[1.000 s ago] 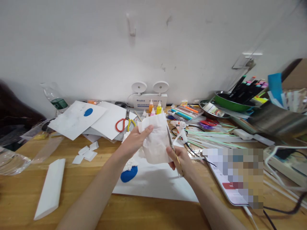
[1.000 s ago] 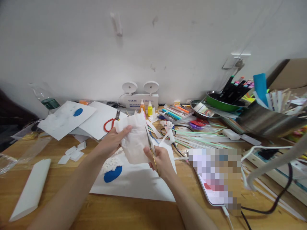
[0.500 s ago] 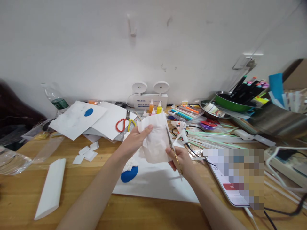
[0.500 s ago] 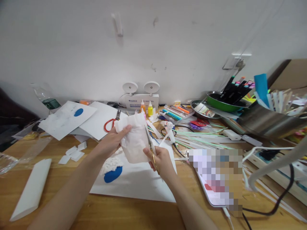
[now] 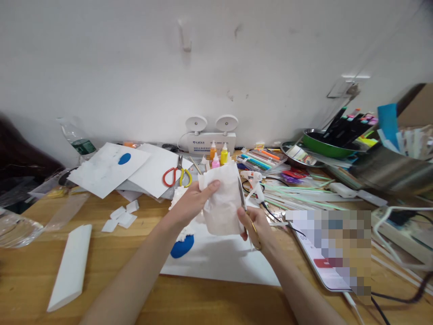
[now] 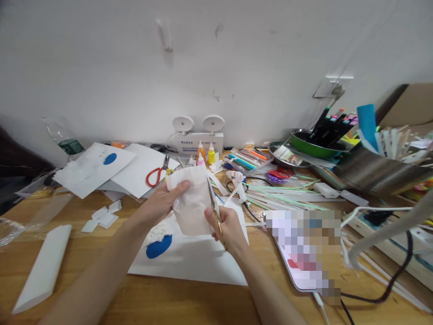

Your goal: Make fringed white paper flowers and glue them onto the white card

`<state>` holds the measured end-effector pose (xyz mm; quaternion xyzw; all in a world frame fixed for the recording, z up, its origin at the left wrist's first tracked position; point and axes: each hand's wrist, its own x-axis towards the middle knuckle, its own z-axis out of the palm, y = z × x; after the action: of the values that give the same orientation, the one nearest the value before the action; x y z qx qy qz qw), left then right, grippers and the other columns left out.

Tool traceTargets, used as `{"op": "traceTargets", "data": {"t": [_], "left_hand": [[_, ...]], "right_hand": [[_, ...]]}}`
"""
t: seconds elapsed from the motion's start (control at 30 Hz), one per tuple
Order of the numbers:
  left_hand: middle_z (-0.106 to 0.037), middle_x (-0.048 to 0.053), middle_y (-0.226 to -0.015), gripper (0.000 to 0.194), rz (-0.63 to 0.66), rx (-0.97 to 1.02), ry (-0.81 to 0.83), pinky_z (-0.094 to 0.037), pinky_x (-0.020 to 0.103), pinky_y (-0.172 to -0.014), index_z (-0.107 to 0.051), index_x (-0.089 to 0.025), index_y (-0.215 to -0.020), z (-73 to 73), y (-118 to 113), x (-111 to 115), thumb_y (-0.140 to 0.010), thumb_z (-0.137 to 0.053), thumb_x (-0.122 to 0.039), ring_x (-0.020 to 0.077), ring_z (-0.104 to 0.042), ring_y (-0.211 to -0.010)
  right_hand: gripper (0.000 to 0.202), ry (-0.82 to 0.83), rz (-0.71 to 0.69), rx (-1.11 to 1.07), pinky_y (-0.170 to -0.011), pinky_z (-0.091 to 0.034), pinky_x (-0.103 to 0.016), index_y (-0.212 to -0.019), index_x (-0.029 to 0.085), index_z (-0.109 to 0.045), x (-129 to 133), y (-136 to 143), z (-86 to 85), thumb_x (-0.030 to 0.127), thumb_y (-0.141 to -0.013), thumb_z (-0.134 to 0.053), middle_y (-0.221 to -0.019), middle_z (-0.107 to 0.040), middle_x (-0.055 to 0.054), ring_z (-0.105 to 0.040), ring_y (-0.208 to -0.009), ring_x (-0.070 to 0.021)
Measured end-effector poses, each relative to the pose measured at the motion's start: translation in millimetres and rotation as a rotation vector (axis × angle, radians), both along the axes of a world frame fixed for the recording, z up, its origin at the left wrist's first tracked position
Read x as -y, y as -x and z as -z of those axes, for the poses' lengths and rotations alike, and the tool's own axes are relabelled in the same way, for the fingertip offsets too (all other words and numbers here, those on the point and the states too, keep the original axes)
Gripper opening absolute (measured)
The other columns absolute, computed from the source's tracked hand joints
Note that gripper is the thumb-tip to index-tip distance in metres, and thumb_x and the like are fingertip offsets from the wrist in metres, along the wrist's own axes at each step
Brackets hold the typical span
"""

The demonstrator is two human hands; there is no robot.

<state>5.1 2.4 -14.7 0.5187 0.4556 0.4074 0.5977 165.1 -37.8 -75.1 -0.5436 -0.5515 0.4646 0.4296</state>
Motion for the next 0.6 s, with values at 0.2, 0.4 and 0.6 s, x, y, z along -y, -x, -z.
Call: {"op": "traceTargets", "data": {"t": [0.2, 0.4, 0.6], "left_hand": [[-0.067, 0.006, -0.088, 0.042, 0.026, -0.038, 0.014, -0.046, 0.028, -0.066, -0.063, -0.016, -0.096, 2.5, -2.3, 1.8, -0.069, -0.059, -0.048, 0.0201, -0.060, -0.080], [-0.067, 0.008, -0.090, 0.043, 0.043, 0.011, 0.035, -0.047, 0.031, -0.070, -0.062, -0.016, -0.099, 5.4, -3.9, 1.6, -0.069, -0.060, -0.047, 0.0204, -0.060, -0.081], [-0.067, 0.008, -0.090, 0.043, 0.043, 0.018, 0.045, -0.048, 0.031, -0.069, -0.062, -0.015, -0.099, 5.8, -5.7, 2.0, -0.069, -0.061, -0.046, 0.0205, -0.061, -0.081]], "right_hand": [[0.053, -0.035, -0.022, -0.037, -0.031, -0.027, -0.019, -0.050, 0.020, -0.037, -1.6, -1.9, 7.6, 0.069, -0.068, -0.044, -0.035, -0.039, 0.004, -0.037, -0.031, -0.0074], [0.052, -0.094, -0.020, -0.005, -0.034, -0.024, -0.020, -0.049, 0.019, -0.038, -1.1, -4.4, 9.2, 0.065, -0.072, -0.043, -0.037, -0.037, 0.004, -0.035, -0.033, -0.0075], [0.053, -0.088, -0.001, -0.024, -0.035, -0.022, -0.020, -0.049, 0.020, -0.034, -1.4, -3.7, 7.1, 0.067, -0.071, -0.043, -0.040, -0.033, 0.005, -0.031, -0.037, -0.0070]]}}
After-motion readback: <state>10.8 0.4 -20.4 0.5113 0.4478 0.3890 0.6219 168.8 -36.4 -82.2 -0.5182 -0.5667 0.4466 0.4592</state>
